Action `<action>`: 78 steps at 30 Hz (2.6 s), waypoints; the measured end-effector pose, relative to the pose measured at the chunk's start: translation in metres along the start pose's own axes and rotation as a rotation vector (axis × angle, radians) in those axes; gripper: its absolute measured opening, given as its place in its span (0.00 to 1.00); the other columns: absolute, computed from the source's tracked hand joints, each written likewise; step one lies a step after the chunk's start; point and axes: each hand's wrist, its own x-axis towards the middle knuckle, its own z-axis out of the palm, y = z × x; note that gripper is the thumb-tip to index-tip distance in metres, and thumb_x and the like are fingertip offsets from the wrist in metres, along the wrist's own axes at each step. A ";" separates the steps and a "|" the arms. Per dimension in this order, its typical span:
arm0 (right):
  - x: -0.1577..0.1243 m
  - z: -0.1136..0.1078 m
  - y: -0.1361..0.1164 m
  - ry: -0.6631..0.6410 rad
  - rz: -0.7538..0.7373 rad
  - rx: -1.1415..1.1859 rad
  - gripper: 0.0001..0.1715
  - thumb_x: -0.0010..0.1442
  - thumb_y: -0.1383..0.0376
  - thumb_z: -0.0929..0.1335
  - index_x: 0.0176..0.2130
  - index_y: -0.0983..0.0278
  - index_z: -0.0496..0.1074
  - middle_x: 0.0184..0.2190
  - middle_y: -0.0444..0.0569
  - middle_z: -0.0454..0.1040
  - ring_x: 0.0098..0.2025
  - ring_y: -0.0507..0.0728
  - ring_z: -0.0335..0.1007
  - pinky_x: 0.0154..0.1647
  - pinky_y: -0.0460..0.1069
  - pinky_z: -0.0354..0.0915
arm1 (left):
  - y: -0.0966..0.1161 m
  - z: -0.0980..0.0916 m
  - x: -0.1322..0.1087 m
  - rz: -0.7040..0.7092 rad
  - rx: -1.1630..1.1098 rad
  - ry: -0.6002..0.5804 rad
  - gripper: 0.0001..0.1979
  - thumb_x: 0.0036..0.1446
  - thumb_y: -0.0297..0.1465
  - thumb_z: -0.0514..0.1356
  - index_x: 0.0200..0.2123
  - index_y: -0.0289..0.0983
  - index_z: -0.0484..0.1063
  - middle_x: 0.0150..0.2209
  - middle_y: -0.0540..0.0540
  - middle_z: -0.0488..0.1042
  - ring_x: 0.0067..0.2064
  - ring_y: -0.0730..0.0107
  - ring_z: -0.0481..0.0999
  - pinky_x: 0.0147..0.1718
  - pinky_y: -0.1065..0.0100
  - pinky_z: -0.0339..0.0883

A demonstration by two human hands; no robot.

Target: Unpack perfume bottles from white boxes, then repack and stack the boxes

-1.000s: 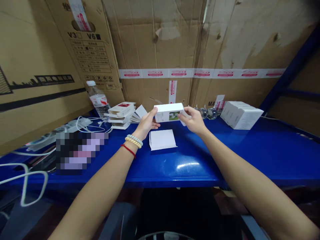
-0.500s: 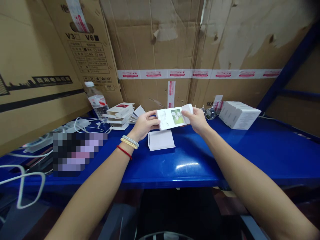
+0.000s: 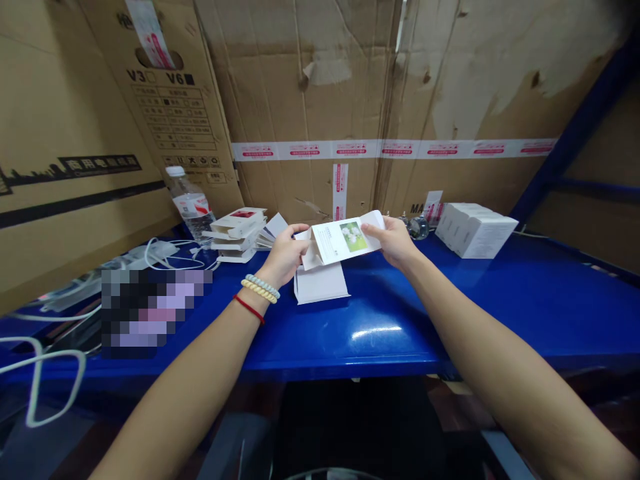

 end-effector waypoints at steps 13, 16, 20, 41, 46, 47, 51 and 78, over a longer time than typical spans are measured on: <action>-0.006 0.002 -0.020 0.103 0.106 -0.010 0.09 0.45 0.68 0.73 0.30 0.69 0.73 0.25 0.53 0.78 0.23 0.58 0.74 0.14 0.49 0.67 | 0.006 -0.014 -0.016 0.779 0.760 -0.239 0.21 0.43 0.34 0.67 0.40 0.38 0.65 0.60 0.34 0.65 0.61 0.50 0.67 0.57 0.51 0.63; -0.008 0.002 -0.024 0.079 0.114 0.017 0.11 0.46 0.65 0.73 0.30 0.69 0.72 0.26 0.54 0.78 0.23 0.57 0.73 0.14 0.49 0.67 | 0.005 -0.014 -0.015 0.737 0.719 -0.233 0.20 0.45 0.36 0.67 0.41 0.39 0.66 0.51 0.40 0.74 0.52 0.57 0.74 0.51 0.56 0.67; -0.009 0.003 -0.029 0.055 0.132 0.121 0.21 0.58 0.50 0.66 0.37 0.66 0.69 0.33 0.56 0.78 0.30 0.58 0.75 0.24 0.52 0.73 | 0.005 -0.017 -0.010 0.735 0.667 -0.021 0.18 0.41 0.32 0.66 0.36 0.39 0.65 0.41 0.45 0.74 0.42 0.63 0.75 0.43 0.62 0.68; -0.035 0.033 0.004 -0.811 -0.138 -0.888 0.72 0.36 0.50 0.79 0.69 0.65 0.49 0.69 0.62 0.51 0.71 0.70 0.43 0.69 0.64 0.47 | 0.029 -0.096 0.036 0.293 0.937 0.863 0.29 0.42 0.38 0.70 0.43 0.32 0.62 0.57 0.29 0.63 0.62 0.39 0.61 0.59 0.43 0.57; -0.031 0.029 0.004 -0.768 -0.136 -0.915 0.63 0.42 0.59 0.77 0.69 0.67 0.51 0.61 0.63 0.64 0.63 0.67 0.62 0.62 0.60 0.58 | 0.035 -0.045 0.030 0.635 0.891 0.521 0.19 0.48 0.33 0.64 0.42 0.35 0.62 0.54 0.35 0.65 0.60 0.50 0.64 0.60 0.50 0.58; -0.030 0.027 0.004 -0.740 -0.152 -0.914 0.62 0.43 0.60 0.77 0.68 0.68 0.51 0.60 0.63 0.65 0.61 0.67 0.64 0.61 0.60 0.60 | 0.032 -0.035 0.029 0.633 0.865 0.351 0.17 0.50 0.35 0.62 0.42 0.36 0.63 0.51 0.38 0.69 0.56 0.54 0.68 0.56 0.53 0.63; -0.025 0.019 0.005 -0.699 -0.182 -0.930 0.59 0.41 0.62 0.77 0.66 0.71 0.55 0.61 0.65 0.65 0.61 0.66 0.65 0.61 0.58 0.60 | 0.011 -0.006 0.016 0.546 0.890 -0.350 0.28 0.49 0.45 0.62 0.50 0.35 0.66 0.52 0.39 0.72 0.55 0.54 0.71 0.56 0.56 0.64; -0.015 0.000 -0.004 -0.477 -0.267 -1.036 0.38 0.52 0.62 0.72 0.60 0.71 0.65 0.58 0.64 0.68 0.59 0.66 0.67 0.61 0.60 0.62 | 0.013 0.000 -0.007 -0.034 1.080 -0.425 0.23 0.42 0.35 0.61 0.45 0.37 0.70 0.42 0.41 0.79 0.42 0.53 0.79 0.37 0.61 0.71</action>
